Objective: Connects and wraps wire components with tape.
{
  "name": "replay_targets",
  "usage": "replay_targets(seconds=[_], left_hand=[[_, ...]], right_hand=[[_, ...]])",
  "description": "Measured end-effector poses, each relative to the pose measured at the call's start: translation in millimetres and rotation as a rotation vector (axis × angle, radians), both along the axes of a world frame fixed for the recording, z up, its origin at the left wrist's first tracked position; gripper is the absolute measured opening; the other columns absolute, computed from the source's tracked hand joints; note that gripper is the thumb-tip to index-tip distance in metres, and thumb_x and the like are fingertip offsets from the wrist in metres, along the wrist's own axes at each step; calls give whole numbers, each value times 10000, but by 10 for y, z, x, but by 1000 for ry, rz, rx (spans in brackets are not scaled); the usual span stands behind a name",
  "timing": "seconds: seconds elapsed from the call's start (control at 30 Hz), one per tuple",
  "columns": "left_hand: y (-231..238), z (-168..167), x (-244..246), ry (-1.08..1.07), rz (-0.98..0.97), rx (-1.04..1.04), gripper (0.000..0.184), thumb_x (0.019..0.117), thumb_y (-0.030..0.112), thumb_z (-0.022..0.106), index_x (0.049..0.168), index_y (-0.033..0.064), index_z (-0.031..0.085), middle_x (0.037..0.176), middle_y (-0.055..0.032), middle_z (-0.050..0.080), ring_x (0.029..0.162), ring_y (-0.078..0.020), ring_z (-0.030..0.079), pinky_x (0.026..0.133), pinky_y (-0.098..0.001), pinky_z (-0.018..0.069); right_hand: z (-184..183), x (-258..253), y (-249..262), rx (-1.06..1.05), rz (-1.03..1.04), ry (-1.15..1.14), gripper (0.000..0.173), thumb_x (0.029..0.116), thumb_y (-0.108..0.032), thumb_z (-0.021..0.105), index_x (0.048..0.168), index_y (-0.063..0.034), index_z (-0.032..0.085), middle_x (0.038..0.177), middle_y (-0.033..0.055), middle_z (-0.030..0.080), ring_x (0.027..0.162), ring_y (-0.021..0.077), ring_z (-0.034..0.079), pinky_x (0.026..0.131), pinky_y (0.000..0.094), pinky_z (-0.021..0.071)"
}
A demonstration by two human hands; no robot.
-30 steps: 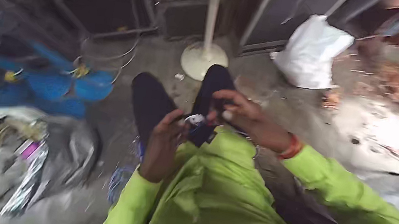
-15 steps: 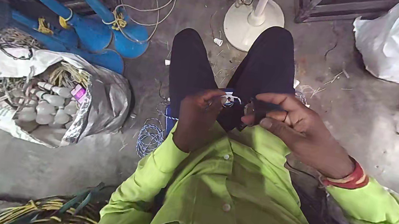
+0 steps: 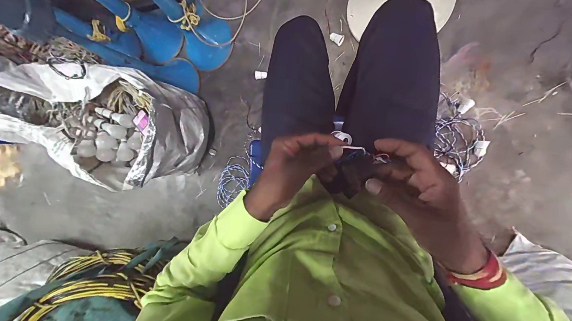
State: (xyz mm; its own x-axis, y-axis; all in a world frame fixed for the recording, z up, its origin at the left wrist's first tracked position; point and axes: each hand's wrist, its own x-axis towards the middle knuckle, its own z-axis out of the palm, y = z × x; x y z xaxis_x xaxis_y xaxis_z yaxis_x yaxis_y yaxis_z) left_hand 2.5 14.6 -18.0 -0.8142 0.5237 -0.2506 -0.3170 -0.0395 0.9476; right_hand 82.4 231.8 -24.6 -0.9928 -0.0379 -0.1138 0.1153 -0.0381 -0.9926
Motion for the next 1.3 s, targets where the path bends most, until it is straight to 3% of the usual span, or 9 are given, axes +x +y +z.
replay_targets(seconds=[0.27,0.43,0.6,0.73,0.87,0.97,1.1,1.2,1.3], left_hand=[[102,13,53,176,-6,-70,162,1007,46,617,1106,-17,728,795,-54,714,631,-94,646,599,-253,575],[132,56,77,65,-48,-77,303,1015,30,583,1307,-25,643,988,-81,732,719,-116,678,635,-279,603],[90,54,79,-54,-150,-63,272,1040,76,533,1237,-18,695,998,-88,731,757,-106,668,687,-275,588],[81,-12,71,106,-132,-120,210,1027,78,561,1134,-3,723,826,-48,687,656,-86,607,620,-254,546],[111,-18,115,369,-101,-309,192,1025,70,558,1115,31,723,882,-10,643,637,-41,535,555,-191,459],[125,-27,154,509,-80,-409,179,1024,76,569,1111,29,718,987,-36,674,844,-58,635,746,-217,552],[157,-17,129,617,-65,-467,156,1007,61,591,1089,29,720,986,-57,676,840,-79,652,745,-238,569],[182,-8,98,639,-86,-442,162,987,52,595,1083,16,721,995,-66,682,820,-79,654,729,-246,580],[180,5,105,569,-122,-360,154,992,63,595,1074,2,711,959,-56,675,767,-69,640,680,-232,575]], right_hand=[[-25,11,-5,-89,-49,5,594,906,-38,674,1455,-92,452,1113,44,731,888,131,738,763,279,640],[-37,69,-16,-66,-60,12,600,919,-49,662,1473,-105,439,1126,35,720,874,118,731,735,268,637],[-69,116,-29,-34,-49,10,592,919,-33,641,1471,-115,442,1112,31,727,896,116,727,754,267,629],[-88,127,-34,17,-47,35,583,927,-53,660,1464,-129,446,1104,2,726,901,85,723,765,253,629],[-57,142,-23,28,-37,63,579,928,-67,649,1463,-104,431,1070,-22,725,867,54,706,727,215,611],[-54,149,-8,-63,-15,49,593,920,-55,639,1475,-98,433,1088,14,724,881,90,717,726,239,624],[-90,100,16,-387,-41,-17,602,943,-55,616,1501,-160,414,1148,101,715,970,174,719,821,308,616],[-55,25,110,-643,-60,-65,704,961,-284,675,1569,-258,321,1388,126,630,1167,255,677,935,398,591],[-41,-12,160,-579,11,-1,920,895,-366,712,1623,-289,155,1514,103,518,1292,275,593,970,428,571]])
